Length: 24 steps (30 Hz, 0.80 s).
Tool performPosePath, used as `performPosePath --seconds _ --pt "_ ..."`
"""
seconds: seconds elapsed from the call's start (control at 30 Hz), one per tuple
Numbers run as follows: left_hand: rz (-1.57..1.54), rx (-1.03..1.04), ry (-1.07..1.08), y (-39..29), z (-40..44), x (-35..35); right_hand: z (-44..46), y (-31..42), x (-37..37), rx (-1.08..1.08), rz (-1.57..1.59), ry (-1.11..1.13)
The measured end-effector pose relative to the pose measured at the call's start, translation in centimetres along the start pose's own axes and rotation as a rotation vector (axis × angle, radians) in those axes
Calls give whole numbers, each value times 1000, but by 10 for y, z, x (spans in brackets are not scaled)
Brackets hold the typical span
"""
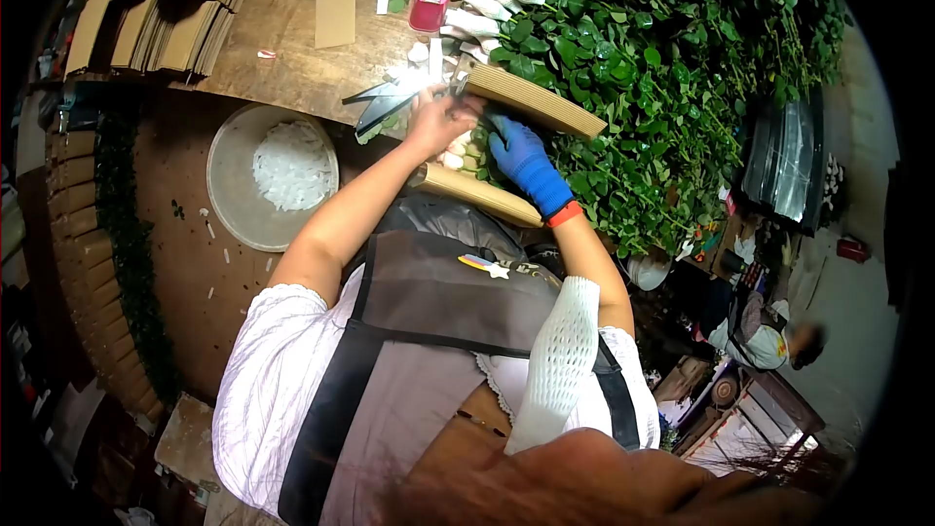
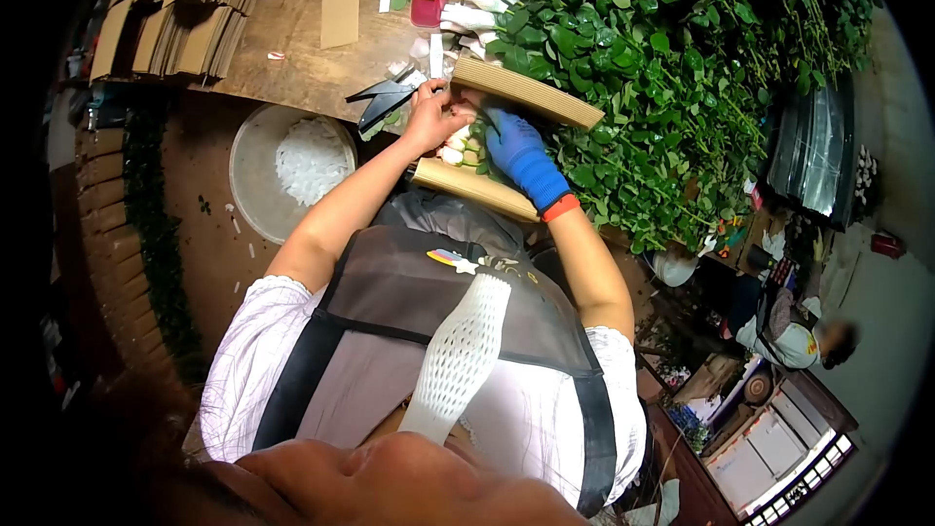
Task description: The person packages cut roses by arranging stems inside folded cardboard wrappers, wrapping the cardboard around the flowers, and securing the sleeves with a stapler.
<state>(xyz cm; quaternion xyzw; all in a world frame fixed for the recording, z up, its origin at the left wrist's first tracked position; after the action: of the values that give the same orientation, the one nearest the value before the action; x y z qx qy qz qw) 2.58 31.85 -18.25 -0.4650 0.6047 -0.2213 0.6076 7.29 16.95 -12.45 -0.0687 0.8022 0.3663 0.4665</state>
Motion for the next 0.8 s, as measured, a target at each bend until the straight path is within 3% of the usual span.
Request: performPosePath --seconds 0.07,0.2,0.43,0.8 --pt "14 -8 -9 3 0 2 5 1 7 -4 -65 70" --pt "20 21 -33 -1 1 -1 4 13 6 -121 -50 -22" --pt "3 18 -33 -6 -1 -4 9 25 -2 28 -229 107" --pt "17 15 0 0 -1 1 13 31 10 7 -298 67"
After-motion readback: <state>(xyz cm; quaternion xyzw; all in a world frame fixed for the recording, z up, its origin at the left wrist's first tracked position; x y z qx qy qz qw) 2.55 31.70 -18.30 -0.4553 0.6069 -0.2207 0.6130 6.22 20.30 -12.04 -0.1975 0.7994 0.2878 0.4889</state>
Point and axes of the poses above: each hand's wrist, its own z-axis towards the middle knuckle, its own x-axis out of the palm, y = z × x, the point moved 10 cm from there along z, towards the middle knuckle
